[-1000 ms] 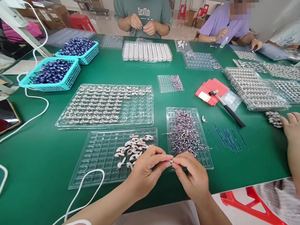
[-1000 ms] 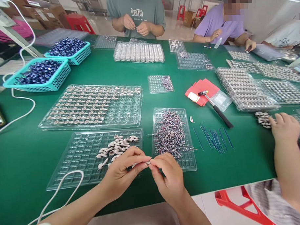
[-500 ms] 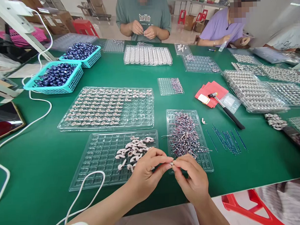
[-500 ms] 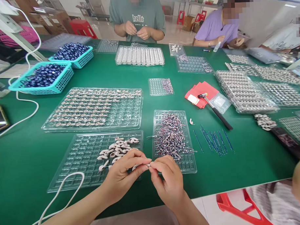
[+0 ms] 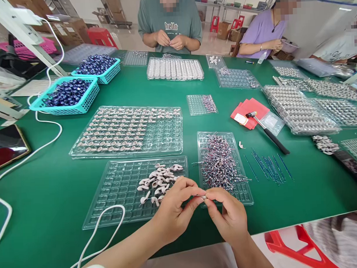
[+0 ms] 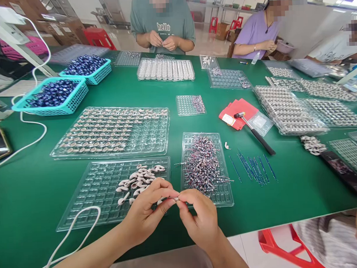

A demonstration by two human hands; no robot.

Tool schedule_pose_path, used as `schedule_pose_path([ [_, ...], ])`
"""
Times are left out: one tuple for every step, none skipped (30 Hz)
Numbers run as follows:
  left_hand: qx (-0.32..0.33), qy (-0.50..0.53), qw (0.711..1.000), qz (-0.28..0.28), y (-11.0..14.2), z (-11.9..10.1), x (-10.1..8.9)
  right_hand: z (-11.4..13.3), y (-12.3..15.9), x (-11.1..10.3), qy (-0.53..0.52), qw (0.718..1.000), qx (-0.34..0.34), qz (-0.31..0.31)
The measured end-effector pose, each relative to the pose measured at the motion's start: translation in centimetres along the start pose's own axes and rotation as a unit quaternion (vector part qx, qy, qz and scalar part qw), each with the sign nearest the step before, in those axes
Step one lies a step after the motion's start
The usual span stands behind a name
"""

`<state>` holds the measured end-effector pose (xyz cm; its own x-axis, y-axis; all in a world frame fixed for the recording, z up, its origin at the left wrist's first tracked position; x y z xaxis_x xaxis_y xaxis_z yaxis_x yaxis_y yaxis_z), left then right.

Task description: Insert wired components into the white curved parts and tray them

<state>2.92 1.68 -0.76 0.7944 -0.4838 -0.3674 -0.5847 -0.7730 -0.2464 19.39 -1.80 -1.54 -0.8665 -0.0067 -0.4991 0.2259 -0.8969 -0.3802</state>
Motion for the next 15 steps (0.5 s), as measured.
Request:
schedule_pose_path([
  [0.003,-0.003,1.000,-0.003,0.00,-0.03,-0.01,-0.01,0.02,0.03,0.005,1.000,0.001,-0.001],
  [0.005,-0.005,1.000,-0.005,0.00,-0.05,-0.01,-0.02,0.04,0.05,0.010,1.000,0.003,-0.003],
  [0.006,-0.007,1.000,-0.006,0.00,-0.06,-0.01,-0.04,0.05,0.08,0.014,1.000,0.005,-0.004],
  [0.007,-0.009,1.000,-0.006,-0.01,-0.06,-0.01,-0.06,0.06,0.10,0.018,1.000,0.006,-0.005],
  [0.008,-0.009,1.000,-0.006,-0.02,-0.06,-0.02,-0.07,0.07,0.10,0.020,1.000,0.006,-0.006],
  [0.008,-0.009,1.000,-0.005,-0.03,-0.04,-0.02,-0.08,0.07,0.10,0.023,1.000,0.006,-0.007],
  [0.008,-0.009,1.000,-0.004,-0.04,-0.02,-0.01,-0.09,0.07,0.10,0.025,1.000,0.005,-0.008],
  [0.007,-0.009,1.000,-0.004,-0.04,0.02,-0.01,-0.10,0.06,0.08,0.028,1.000,0.004,-0.009],
  [0.005,-0.008,1.000,-0.003,-0.04,0.06,-0.01,-0.12,0.05,0.07,0.030,0.999,0.003,-0.010],
  [0.003,-0.007,1.000,-0.003,-0.03,0.10,0.01,-0.12,0.03,0.06,0.032,0.999,0.001,-0.009],
  [0.001,-0.006,1.000,-0.002,-0.03,0.13,0.02,-0.13,0.00,0.06,0.035,0.999,-0.001,-0.009],
  [0.000,-0.006,1.000,-0.003,-0.03,0.16,0.03,-0.12,-0.03,0.06,0.037,0.999,-0.004,-0.009],
  [-0.001,-0.006,1.000,-0.003,-0.03,0.17,0.04,-0.11,-0.06,0.06,0.040,0.999,-0.008,-0.010],
  [-0.003,-0.007,1.000,-0.004,-0.03,0.17,0.06,-0.09,-0.09,0.06,0.044,0.999,-0.011,-0.012],
  [-0.005,-0.008,1.000,-0.004,-0.03,0.17,0.07,-0.06,-0.10,0.05,0.049,0.999,-0.015,-0.015],
])
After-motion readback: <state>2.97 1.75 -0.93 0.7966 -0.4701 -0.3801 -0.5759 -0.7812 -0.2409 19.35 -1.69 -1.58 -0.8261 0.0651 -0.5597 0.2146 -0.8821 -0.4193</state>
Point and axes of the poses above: each hand's wrist, its own y-axis away from the middle knuckle, its own x-axis out of the palm, z = x × y, the point moved 3 cm from there along -y, towards the middle knuckle, and after that the axes turned 10 degrees about z, right-handed, at the moved point
